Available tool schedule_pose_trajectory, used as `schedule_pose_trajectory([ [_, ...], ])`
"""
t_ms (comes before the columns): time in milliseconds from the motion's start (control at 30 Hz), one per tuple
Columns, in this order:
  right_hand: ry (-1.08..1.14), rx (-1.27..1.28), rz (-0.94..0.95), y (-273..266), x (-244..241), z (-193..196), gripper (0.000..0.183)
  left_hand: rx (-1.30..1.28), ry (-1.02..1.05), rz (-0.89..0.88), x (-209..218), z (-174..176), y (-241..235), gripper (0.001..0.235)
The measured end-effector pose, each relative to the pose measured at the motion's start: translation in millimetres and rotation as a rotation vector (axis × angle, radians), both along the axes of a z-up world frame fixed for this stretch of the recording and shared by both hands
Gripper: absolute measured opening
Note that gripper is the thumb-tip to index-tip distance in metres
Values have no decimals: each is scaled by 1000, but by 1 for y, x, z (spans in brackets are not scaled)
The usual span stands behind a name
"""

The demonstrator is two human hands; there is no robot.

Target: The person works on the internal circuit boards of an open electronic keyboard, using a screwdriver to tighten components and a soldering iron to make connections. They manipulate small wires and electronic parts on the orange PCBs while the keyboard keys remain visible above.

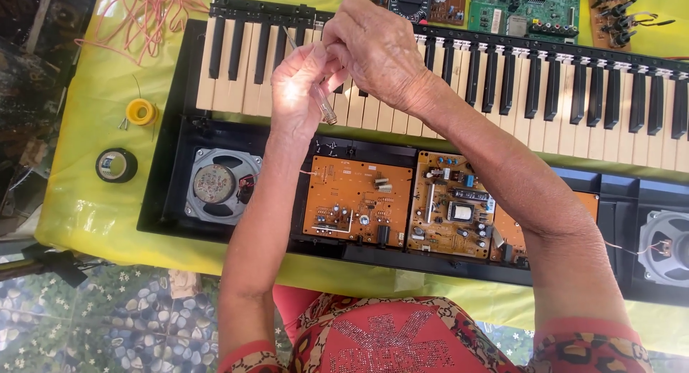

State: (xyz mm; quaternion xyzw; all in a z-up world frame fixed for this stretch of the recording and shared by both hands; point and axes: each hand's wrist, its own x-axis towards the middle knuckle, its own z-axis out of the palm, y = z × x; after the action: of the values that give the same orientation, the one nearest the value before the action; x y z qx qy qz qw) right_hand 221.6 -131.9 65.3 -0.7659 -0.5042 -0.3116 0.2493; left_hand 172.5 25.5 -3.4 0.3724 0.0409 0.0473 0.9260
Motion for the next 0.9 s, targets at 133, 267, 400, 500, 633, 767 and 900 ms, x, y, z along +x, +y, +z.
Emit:
schedule_pose_trajectory([
  [133,46,56,47,-1,-2,7,21,29,-13,-49,-2,3,2,19],
  [267,313,112,214,-5,-10,23,24,36,40,-105,-1,2,8,23],
  [400,365,45,302,-15,-10,27,22,68,-46,-197,-4,-1,9,23],
  [500,452,53,366,-20,-12,31,19,92,-55,-209,-7,3,5,19],
  [633,498,59,362,-24,-12,34,12,-4,-104,-291,-4,2,8,6],
  [767,422,58,368,-22,-15,41,10,80,-130,-266,-4,6,18,5],
  [900,376,31,342,-19,-13,32,19,219,-187,-184,-11,24,30,8],
])
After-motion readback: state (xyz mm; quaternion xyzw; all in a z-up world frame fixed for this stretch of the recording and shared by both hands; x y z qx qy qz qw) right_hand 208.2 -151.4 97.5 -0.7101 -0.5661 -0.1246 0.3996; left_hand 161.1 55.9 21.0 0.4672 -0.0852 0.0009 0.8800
